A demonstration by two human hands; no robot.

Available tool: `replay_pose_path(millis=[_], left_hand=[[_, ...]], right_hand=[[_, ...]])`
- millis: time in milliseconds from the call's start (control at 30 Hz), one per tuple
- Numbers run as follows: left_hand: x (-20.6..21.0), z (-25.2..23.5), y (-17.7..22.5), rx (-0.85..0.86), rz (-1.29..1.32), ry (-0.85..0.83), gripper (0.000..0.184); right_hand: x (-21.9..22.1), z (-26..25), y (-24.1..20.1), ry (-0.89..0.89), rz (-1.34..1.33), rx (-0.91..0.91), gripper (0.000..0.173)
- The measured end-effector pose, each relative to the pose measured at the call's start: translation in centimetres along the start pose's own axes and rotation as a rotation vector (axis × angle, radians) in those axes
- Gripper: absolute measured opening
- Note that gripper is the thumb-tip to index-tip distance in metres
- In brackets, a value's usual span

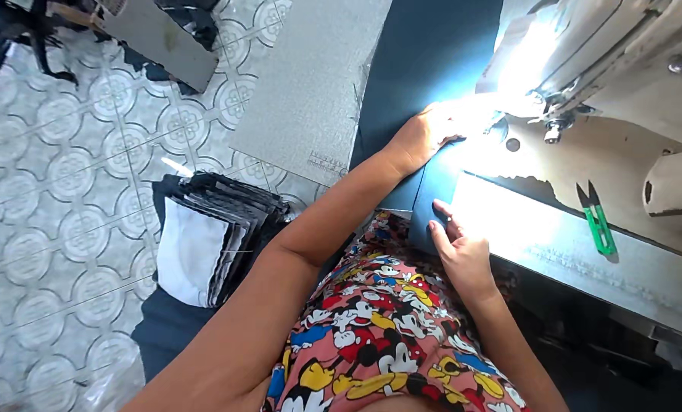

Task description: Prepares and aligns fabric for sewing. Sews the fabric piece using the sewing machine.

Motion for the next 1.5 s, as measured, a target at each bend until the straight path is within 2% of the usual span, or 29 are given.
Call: replay_pose_path(millis=[167, 333, 633, 1267, 1400, 1500], left_hand=[[0.4, 0.1, -0.3, 0.081, -0.006, 0.065, 0.021], [0.5, -0.1, -0.2, 0.007, -0.047, -0.006, 0.023], [0.6, -0.1, -0.4, -0.022, -0.049, -0.027, 0.023], [0.7, -0.2, -0.3, -0.018, -0.082, -0.045, 0.023], [0.7, -0.2, -0.3, -0.019, -0.083, -0.052, 0.023], [0.8, -0.2, -0.4, -0.007, -0.086, -0.043, 0.024]], right_hand=[[0.0, 0.0, 0.2, -0.009, 0.01, 0.004, 0.037], [0.1, 0.1, 0.1, -0.01, 0.013, -0.011, 0.037], [1.3, 3.7, 0.4, -0.258, 0.116, -0.157, 0.028], [1.4, 3.2, 2.0, -0.301, -0.142, -0.061, 0.021], [1.4, 3.1, 2.4, -0.3, -0.132, 0.009, 0.021], [1.4, 3.1, 2.6, -0.364, -0.127, 0.043, 0.022]])
Point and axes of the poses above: each hand's wrist, its own z-axis away from the middle knuckle, its own x-axis out of the palm, y = z × x, the point moved 4 cm from there along -z, towards the middle knuckle
